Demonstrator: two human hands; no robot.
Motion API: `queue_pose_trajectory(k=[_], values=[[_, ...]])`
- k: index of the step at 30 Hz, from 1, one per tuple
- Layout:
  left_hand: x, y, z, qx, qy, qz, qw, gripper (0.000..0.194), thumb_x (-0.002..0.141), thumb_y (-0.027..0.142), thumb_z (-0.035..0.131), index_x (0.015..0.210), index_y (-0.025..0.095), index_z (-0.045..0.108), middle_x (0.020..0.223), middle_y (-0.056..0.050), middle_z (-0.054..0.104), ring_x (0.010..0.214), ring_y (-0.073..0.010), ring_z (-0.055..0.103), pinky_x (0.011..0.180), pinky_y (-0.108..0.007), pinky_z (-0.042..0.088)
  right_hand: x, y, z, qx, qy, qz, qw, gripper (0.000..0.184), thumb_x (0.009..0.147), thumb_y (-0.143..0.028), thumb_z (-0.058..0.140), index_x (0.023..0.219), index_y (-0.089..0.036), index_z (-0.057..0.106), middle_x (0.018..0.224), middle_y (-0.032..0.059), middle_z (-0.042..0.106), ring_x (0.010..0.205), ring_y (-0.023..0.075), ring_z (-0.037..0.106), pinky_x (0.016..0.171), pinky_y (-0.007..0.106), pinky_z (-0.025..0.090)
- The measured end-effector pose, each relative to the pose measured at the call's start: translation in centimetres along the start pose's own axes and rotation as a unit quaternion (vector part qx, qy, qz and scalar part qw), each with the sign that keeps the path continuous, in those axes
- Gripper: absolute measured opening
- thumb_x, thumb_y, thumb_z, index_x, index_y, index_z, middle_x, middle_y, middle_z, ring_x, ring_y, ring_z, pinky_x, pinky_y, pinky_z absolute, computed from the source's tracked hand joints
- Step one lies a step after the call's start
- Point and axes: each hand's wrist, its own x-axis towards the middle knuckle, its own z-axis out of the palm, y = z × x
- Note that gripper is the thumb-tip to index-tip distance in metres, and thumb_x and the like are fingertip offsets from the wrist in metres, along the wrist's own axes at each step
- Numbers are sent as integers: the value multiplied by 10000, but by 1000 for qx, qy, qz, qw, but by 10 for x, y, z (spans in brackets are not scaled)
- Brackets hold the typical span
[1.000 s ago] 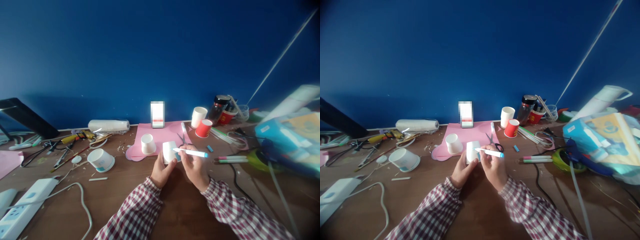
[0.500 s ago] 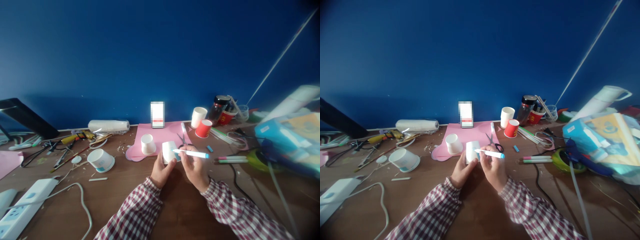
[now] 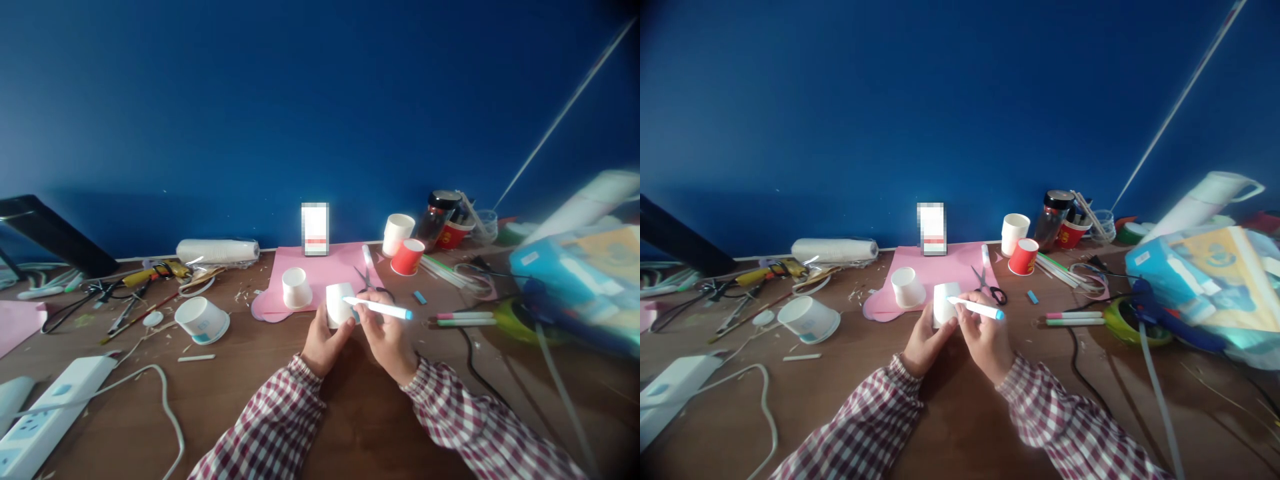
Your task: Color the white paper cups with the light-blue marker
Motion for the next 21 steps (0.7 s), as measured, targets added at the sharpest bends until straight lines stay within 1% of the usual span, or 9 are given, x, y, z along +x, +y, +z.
queue_pose_trajectory(k=[7,15,21], values=[[0,-1,0,23,-5,3,1000,476,831,457,638,1180,144,549,1093,-110,650,982,-254,612,884,-400,477,1,0,0,-2,4,-14,1000,134,984,-302,509,1011,-203,595,920,81,693,802,199,691,643,287,577],[0,-1,0,11,1,9,1000,459,832,465,638,1150,143,562,1089,-114,653,979,-256,612,885,-401,477,2,-2,-1,-13,4,-24,1000,122,979,-286,508,982,-197,592,881,75,682,776,197,688,623,277,565],[0,-1,0,-11,2,-3,1000,482,826,470,640,1154,127,555,1078,-116,650,977,-251,610,887,-392,477,2,-4,-2,-22,-2,-34,999,133,981,-281,501,965,-190,596,842,70,683,751,197,682,597,271,551]])
